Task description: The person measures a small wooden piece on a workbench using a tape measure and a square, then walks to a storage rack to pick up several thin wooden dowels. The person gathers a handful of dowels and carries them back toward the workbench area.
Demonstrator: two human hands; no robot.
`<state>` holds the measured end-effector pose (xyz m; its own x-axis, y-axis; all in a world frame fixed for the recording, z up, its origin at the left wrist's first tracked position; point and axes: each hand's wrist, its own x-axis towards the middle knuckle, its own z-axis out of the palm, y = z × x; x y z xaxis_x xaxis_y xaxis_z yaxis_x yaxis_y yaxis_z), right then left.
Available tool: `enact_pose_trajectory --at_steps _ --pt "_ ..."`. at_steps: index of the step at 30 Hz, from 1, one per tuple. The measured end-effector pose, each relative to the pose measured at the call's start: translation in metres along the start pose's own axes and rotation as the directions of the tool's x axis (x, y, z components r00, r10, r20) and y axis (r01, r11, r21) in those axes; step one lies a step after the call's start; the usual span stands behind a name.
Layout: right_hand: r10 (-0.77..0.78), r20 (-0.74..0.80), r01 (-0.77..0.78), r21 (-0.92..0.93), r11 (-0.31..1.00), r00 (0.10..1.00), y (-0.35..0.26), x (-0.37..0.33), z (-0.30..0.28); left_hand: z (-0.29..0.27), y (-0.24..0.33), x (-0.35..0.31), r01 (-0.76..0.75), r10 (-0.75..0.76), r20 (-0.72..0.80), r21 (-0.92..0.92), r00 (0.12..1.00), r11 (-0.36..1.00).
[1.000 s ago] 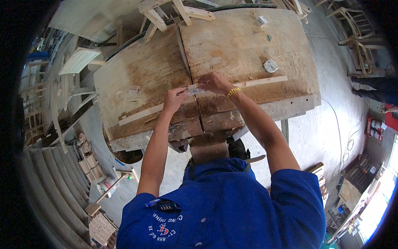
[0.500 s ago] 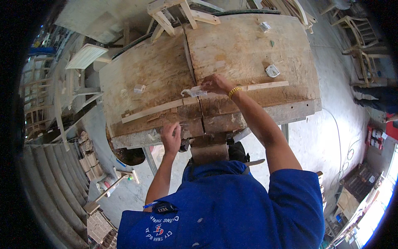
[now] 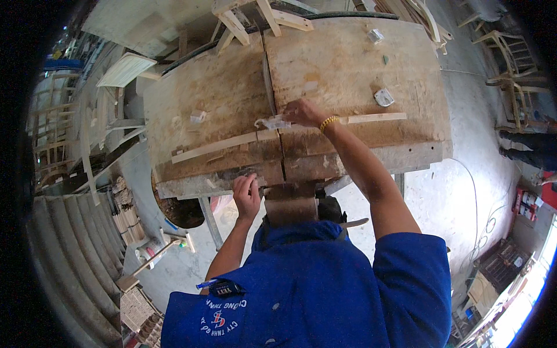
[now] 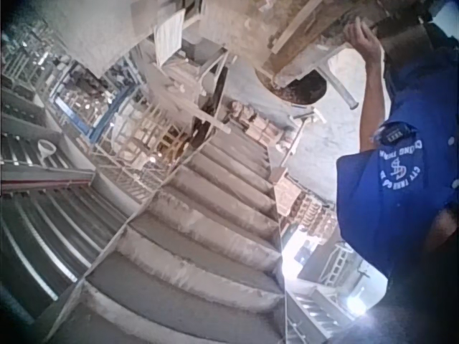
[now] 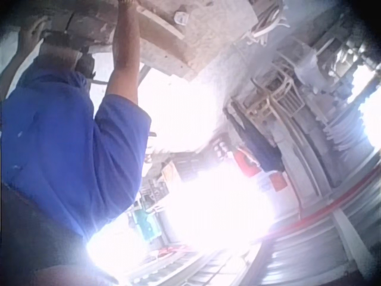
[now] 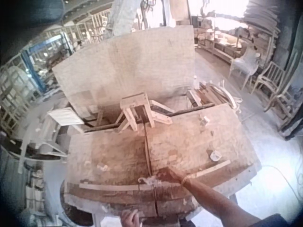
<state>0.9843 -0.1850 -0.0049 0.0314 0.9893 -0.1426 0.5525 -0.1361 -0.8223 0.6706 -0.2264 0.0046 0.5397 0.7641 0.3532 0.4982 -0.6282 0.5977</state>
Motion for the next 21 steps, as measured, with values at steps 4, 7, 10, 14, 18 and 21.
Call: enact_pose_trajectory --at_steps 4,7,10,14,18,21 --pt "-0.021 -0.007 0.021 -0.022 1.000 1.000 0.003 -0.003 -0.001 0.001 0.003 0.001 -0.031 0.032 -0.010 0.036 0.999 0.999" --pt "-0.013 0.002 0.013 0.007 1.000 1.000 0.003 -0.003 -0.001 0.002 0.002 -0.002 -0.044 0.045 -0.021 0.045 0.999 0.998" --pt "-0.081 -0.007 0.081 0.010 0.997 0.997 0.005 -0.006 -0.001 0.005 0.003 -0.004 -0.035 0.036 -0.047 0.029 0.998 0.999" --pt "-0.116 -0.023 0.114 -0.049 0.992 0.993 0.000 -0.003 0.003 0.006 -0.001 -0.009 -0.010 0.017 -0.079 0.085 0.997 0.996" --pt "-0.223 0.023 0.223 -0.185 0.957 0.975 -0.006 -0.002 0.001 0.005 0.001 -0.008 0.026 -0.012 -0.096 0.140 0.995 0.990" --pt "-0.313 0.019 0.313 0.009 0.950 0.950 0.001 -0.005 -0.008 0.009 0.006 -0.001 0.045 -0.032 -0.091 0.142 0.995 0.989"
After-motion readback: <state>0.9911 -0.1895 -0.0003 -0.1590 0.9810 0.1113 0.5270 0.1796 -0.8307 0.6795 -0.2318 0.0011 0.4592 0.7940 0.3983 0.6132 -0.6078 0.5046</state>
